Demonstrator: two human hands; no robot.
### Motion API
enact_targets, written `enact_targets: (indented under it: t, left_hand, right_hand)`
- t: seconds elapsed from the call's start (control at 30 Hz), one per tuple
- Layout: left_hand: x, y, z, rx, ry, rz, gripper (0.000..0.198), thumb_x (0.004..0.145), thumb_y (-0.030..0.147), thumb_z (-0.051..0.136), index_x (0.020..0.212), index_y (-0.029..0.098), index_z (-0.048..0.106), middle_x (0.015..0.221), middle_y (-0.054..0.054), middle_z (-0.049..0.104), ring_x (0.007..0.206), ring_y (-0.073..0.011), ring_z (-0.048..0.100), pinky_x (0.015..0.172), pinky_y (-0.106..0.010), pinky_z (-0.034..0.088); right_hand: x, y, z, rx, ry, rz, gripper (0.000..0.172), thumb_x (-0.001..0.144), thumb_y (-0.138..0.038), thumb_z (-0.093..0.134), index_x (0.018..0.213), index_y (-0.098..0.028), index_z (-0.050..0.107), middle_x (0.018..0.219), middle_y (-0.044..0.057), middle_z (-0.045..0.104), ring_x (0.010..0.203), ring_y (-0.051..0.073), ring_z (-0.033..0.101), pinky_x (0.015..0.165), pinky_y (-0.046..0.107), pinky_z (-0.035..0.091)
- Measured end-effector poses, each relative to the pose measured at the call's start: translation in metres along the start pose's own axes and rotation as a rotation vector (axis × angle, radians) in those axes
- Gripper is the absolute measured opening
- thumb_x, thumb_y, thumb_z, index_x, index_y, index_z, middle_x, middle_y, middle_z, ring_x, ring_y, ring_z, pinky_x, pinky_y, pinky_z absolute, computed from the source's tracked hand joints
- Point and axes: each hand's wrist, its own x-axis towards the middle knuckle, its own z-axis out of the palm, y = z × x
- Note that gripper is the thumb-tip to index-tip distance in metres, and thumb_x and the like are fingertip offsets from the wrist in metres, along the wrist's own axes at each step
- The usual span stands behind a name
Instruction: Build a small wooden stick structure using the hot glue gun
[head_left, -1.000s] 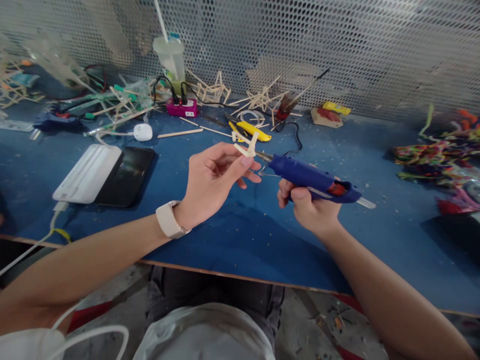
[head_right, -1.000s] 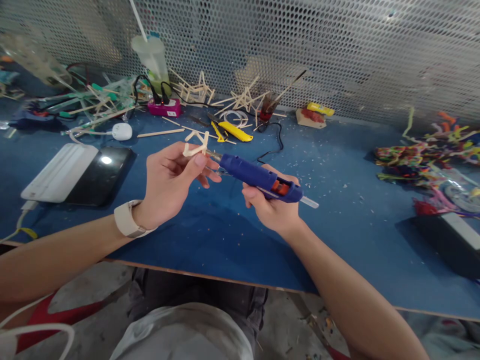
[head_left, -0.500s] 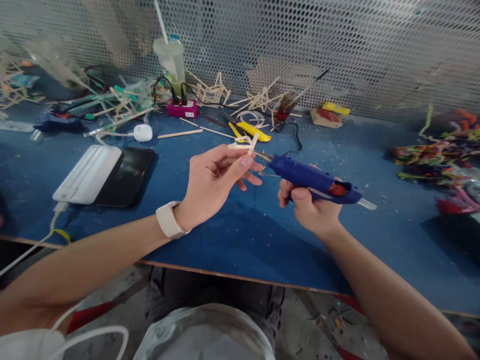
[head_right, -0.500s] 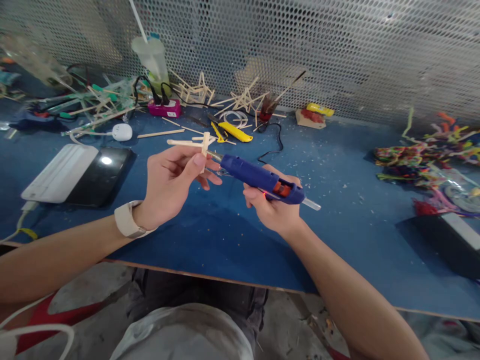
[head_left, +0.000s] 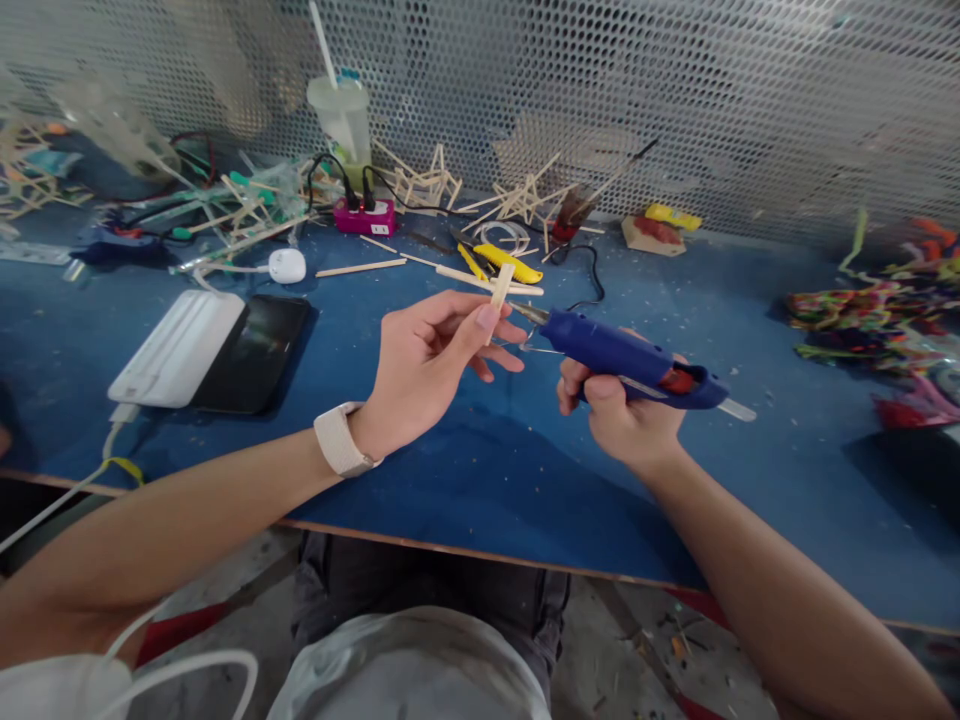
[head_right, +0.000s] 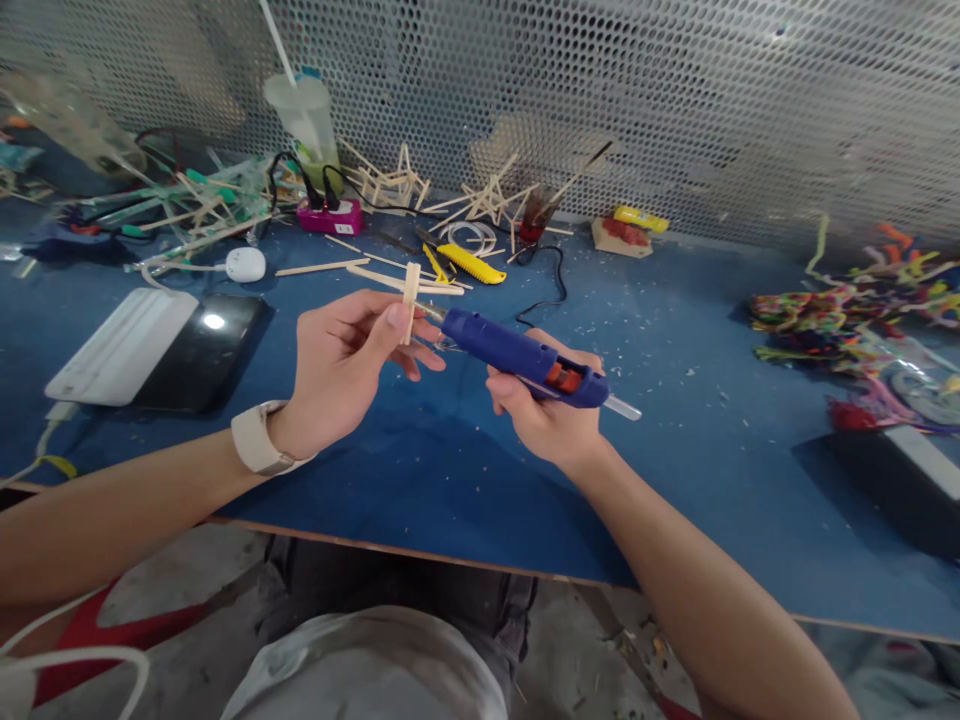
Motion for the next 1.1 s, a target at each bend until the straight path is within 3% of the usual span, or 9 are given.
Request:
enact_targets:
  t: [0.43,0.67,0.9,1.1]
  left_hand:
    - [0.0012,0.0013,0.0007,-0.014,-0.028,0.062,0.032,0.105,0.050,0.085,0.105,0.018,0.084,0.092,-0.006,0.090,0.068,-0.0157,0.086,0.055,-0.019,0.066]
    - [0.0005,-0.0031,-0.0007,0.025,-0.001,0.032,0.042,0.102,0.060,0.086,0.110,0.019,0.084,0.093,-0.007,0.090,0.067,-0.0160,0.085,0.054,-0.021,0.065]
    - [0.0010,-0.0028,-0.0011,0.026,-0.005,0.034,0.039,0.102,0.057,0.087,0.106,0.019,0.084,0.092,-0.006,0.089,0.067,-0.0158,0.085,0.054,-0.020,0.065]
    - [0.0003,-0.0028,-0.0014,0.003,-0.005,0.042,0.034,0.103,0.053,0.087,0.107,0.020,0.082,0.094,-0.006,0.089,0.069,-0.0158,0.086,0.054,-0.020,0.065]
  right_hand:
    - [0.0014,-0.0025,0.0011,0.039,0.007,-0.023,0.053,0.098,-0.078,0.078,0.088,-0.026,0.073,0.072,-0.002,0.069,0.050,0.014,0.066,0.048,0.035,0.052]
    - [0.0028,-0.0062,0.0014,-0.013,-0.012,-0.014,0.055,0.099,-0.079,0.076,0.085,-0.025,0.073,0.074,-0.001,0.069,0.051,0.014,0.067,0.050,0.036,0.050]
    - [0.0054,-0.0092,0.0008,-0.079,-0.019,-0.034,0.061,0.099,-0.084,0.071,0.080,-0.026,0.072,0.069,0.001,0.071,0.052,0.016,0.066,0.052,0.038,0.051]
    - [0.0025,-0.0057,-0.0006,-0.051,-0.038,-0.018,0.056,0.099,-0.081,0.073,0.085,-0.027,0.074,0.068,0.000,0.071,0.052,0.018,0.067,0.051,0.040,0.052]
